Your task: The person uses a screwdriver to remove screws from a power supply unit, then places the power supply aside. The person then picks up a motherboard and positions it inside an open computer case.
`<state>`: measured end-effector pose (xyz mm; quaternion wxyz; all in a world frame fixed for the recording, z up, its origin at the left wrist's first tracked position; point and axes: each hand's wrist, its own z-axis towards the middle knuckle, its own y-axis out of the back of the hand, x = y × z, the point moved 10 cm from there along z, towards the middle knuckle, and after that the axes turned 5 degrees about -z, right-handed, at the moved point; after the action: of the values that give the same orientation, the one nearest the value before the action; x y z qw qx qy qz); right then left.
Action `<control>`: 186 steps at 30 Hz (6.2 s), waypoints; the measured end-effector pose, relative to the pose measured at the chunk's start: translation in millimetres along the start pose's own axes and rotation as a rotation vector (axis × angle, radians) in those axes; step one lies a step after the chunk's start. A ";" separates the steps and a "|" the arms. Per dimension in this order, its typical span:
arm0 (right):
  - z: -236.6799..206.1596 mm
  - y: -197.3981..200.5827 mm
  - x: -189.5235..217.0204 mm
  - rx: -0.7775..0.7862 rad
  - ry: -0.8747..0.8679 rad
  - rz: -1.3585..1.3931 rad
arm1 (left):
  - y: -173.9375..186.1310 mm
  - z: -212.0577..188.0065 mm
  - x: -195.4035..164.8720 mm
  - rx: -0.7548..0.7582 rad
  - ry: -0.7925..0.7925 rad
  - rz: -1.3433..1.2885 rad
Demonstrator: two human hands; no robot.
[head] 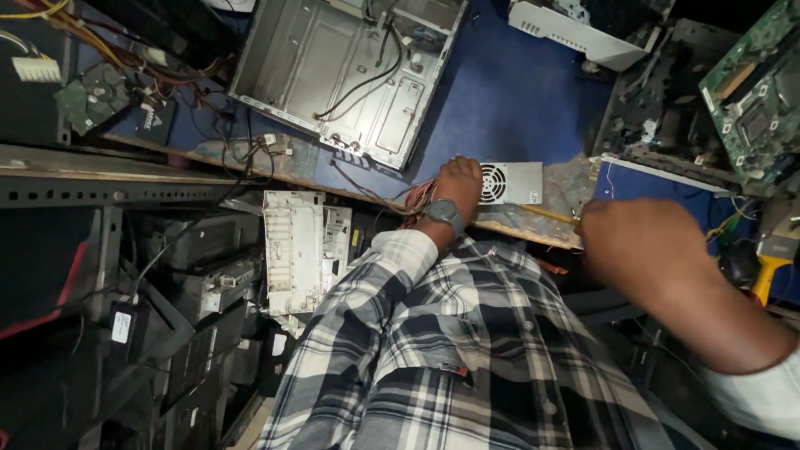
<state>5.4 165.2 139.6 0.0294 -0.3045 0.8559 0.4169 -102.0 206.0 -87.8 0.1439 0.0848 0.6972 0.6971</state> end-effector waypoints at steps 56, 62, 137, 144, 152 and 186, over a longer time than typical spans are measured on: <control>-4.1 -14.3 -3.1 0.209 -0.189 0.039 | -34.0 -29.1 26.1 0.161 -0.018 -0.601; -19.3 -4.7 14.0 -0.192 0.035 -0.059 | -32.8 -30.6 27.8 0.167 -0.015 -0.601; -27.3 -99.1 -21.2 -1.482 0.249 1.864 | 21.3 -0.4 -83.8 0.231 -0.454 -1.069; -6.7 -25.5 -5.1 -0.534 1.096 1.599 | 12.3 -6.3 -25.8 0.072 -0.277 -0.604; -38.6 9.5 -32.3 -0.894 0.311 0.865 | -11.1 -27.9 -8.5 0.039 -0.193 -0.664; -61.1 18.8 21.3 -0.573 0.383 -0.237 | -36.3 -27.1 7.5 0.035 -0.109 -0.723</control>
<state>-9.7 118.7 186.0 -0.1696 -0.4699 0.6533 0.5689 -114.8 182.3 -125.0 0.4168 -0.1276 0.6851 0.5836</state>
